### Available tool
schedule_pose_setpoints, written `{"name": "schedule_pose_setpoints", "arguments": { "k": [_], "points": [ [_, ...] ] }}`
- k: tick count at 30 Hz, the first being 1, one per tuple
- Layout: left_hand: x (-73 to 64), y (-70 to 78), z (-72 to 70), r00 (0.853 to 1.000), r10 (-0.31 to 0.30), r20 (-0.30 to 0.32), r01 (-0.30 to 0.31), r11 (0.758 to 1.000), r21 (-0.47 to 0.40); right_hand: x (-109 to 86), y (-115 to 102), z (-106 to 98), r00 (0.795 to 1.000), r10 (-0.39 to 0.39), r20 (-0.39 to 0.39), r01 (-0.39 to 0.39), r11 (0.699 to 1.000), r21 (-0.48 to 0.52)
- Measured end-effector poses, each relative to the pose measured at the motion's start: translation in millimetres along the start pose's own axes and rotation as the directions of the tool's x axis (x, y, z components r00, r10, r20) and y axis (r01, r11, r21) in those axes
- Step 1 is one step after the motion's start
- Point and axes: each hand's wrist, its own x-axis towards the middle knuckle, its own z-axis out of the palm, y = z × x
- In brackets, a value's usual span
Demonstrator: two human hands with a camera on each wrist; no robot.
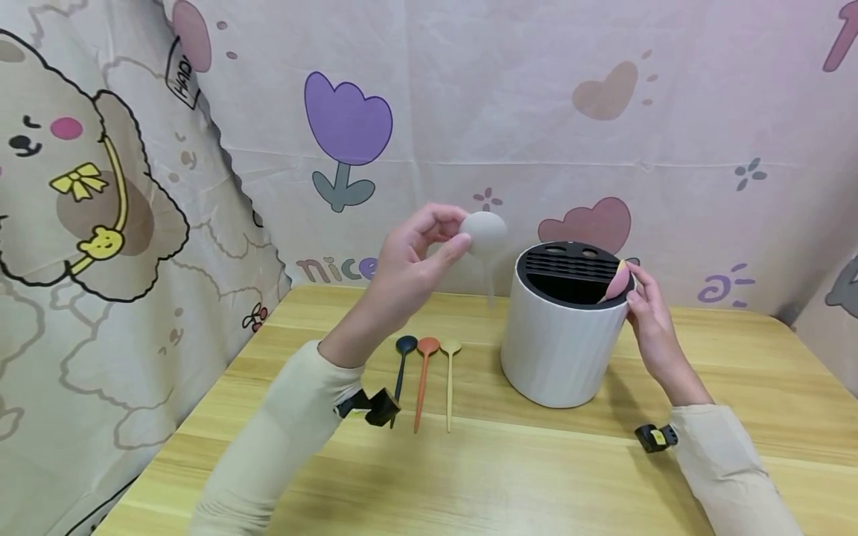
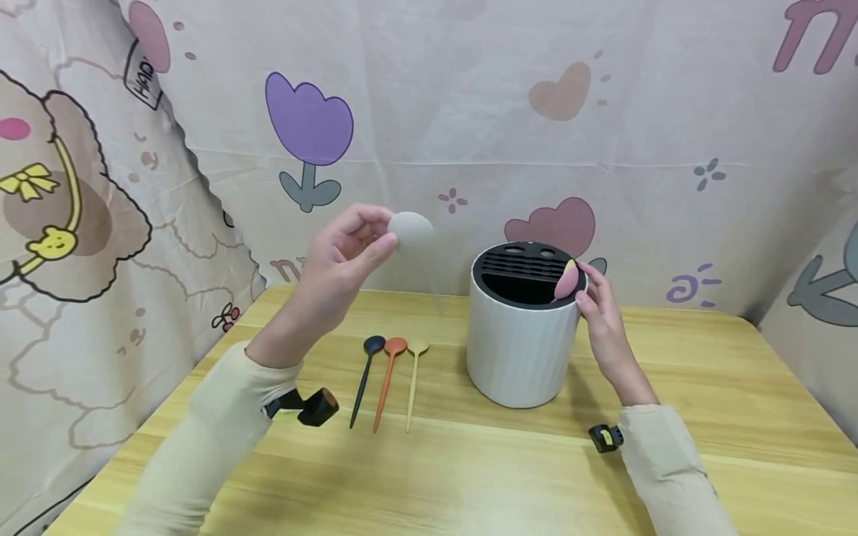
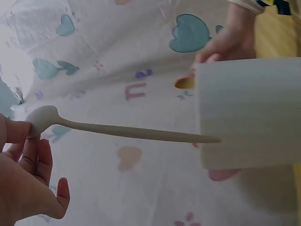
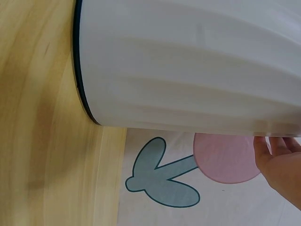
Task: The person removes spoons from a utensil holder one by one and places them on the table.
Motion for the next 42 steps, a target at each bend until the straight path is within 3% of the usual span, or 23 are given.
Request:
{"name": "schedule_pose_setpoints", "arguments": {
  "k": [6, 20, 24, 29, 32, 36, 42],
  "points": [
    [-15.5, -17.7, -16.2, 0.990, -0.140, -0.005, 0.140, 0.989, -0.051, -0.8, -0.8, 0.0, 1.000, 0.005, 0.003, -0.005, 1.000, -0.004],
    [-46.1, -67.1, -33.2, 0.958, -0.287, 0.000, 0.287, 0.958, 0.024, -1.8, 0.5, 1.0, 1.000, 0.011, -0.011, -0.011, 1.000, 0.002],
    [-52.8, -76.6, -40.2, 0.930, -0.365, -0.036, 0.366, 0.930, 0.027, -2.2, -0.4, 1.2, 1.000, 0.017, -0.008, -0.017, 1.000, -0.005],
    [-57.8, -86.4, -52.2, 0.876, -0.473, -0.098, 0.476, 0.879, 0.013, -3.1, -1.5, 1.0, 1.000, 0.023, -0.008, -0.023, 1.000, -0.014],
    [-60.0, -90.5, -57.4, 0.851, -0.512, -0.116, 0.517, 0.856, 0.008, -3.7, -1.9, 0.7, 1.000, 0.024, -0.009, -0.024, 1.000, -0.018],
    [-64.6, -94.1, -63.1, 0.833, -0.542, -0.111, 0.547, 0.836, 0.026, -3.4, -1.9, 1.2, 1.000, 0.024, -0.009, -0.024, 1.000, -0.008],
    [-74.1, -99.5, -76.1, 0.818, -0.570, -0.077, 0.575, 0.816, 0.057, -2.6, -1.6, 2.4, 1.000, 0.026, -0.007, -0.026, 1.000, 0.003]
  ]
}}
